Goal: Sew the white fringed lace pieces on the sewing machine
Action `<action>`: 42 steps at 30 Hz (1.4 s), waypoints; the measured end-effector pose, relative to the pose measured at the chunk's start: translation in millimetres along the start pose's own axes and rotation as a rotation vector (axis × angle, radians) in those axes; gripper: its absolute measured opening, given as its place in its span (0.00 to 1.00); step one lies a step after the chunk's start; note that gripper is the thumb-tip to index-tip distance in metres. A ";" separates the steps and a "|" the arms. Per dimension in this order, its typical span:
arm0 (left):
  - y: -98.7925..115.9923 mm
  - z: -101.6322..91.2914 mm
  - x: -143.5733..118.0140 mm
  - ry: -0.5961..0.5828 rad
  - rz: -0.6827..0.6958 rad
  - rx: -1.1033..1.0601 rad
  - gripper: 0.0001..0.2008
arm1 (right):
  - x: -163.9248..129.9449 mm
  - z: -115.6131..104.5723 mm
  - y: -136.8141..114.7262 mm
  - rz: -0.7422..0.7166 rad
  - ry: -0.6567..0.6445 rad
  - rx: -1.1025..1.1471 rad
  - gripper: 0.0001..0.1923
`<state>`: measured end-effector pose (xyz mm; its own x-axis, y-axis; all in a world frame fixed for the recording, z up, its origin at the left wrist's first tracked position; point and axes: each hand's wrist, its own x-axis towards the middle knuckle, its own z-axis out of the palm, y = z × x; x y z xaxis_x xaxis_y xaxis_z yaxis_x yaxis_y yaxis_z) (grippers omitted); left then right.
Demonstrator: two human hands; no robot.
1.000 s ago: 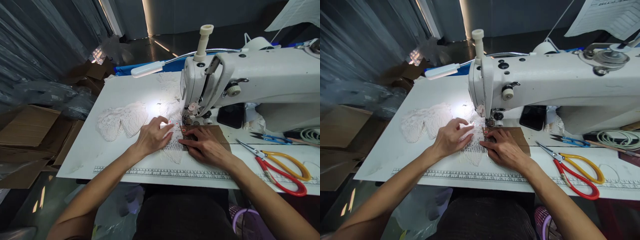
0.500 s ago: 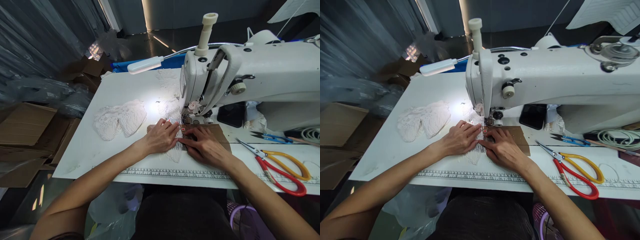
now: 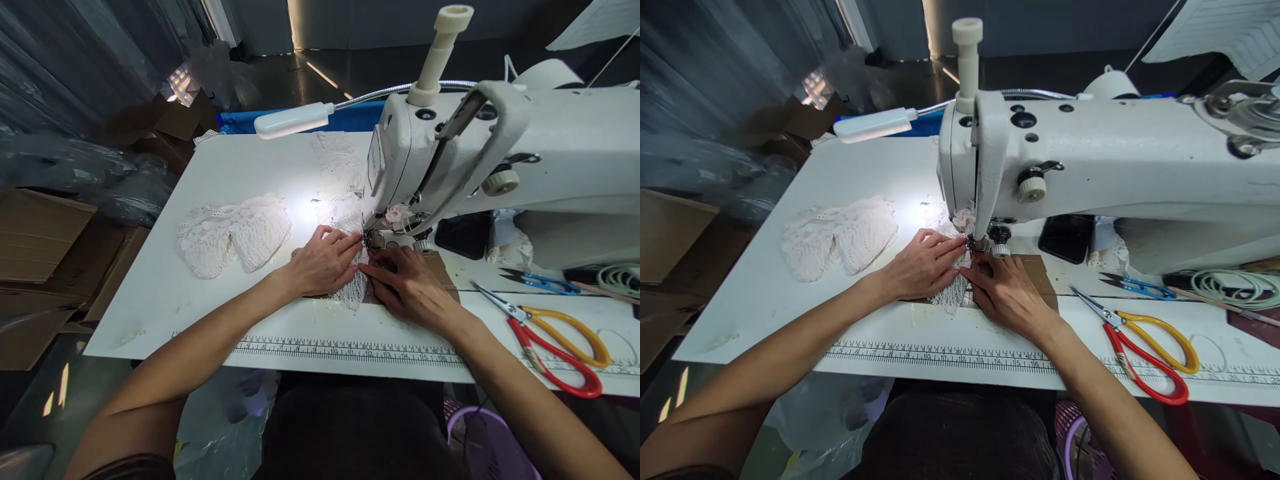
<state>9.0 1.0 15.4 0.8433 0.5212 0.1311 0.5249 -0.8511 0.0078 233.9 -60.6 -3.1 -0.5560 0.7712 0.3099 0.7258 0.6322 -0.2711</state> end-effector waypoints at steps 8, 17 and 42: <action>-3.2 9.7 -2.1 0.113 -0.007 -0.088 0.22 | -1.9 4.2 1.8 0.010 0.050 0.050 0.17; 1.9 13.6 -5.0 0.189 -0.048 -0.125 0.20 | -3.2 6.1 4.1 0.015 0.077 0.079 0.16; 1.1 7.6 -3.4 0.176 -0.021 -0.109 0.18 | 12.1 -0.5 -3.0 0.042 0.091 -0.022 0.17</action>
<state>7.6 -1.3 7.4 0.7944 0.5279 0.3005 0.5182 -0.8471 0.1180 225.2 -53.2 1.8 -0.4869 0.7864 0.3802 0.7570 0.5971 -0.2654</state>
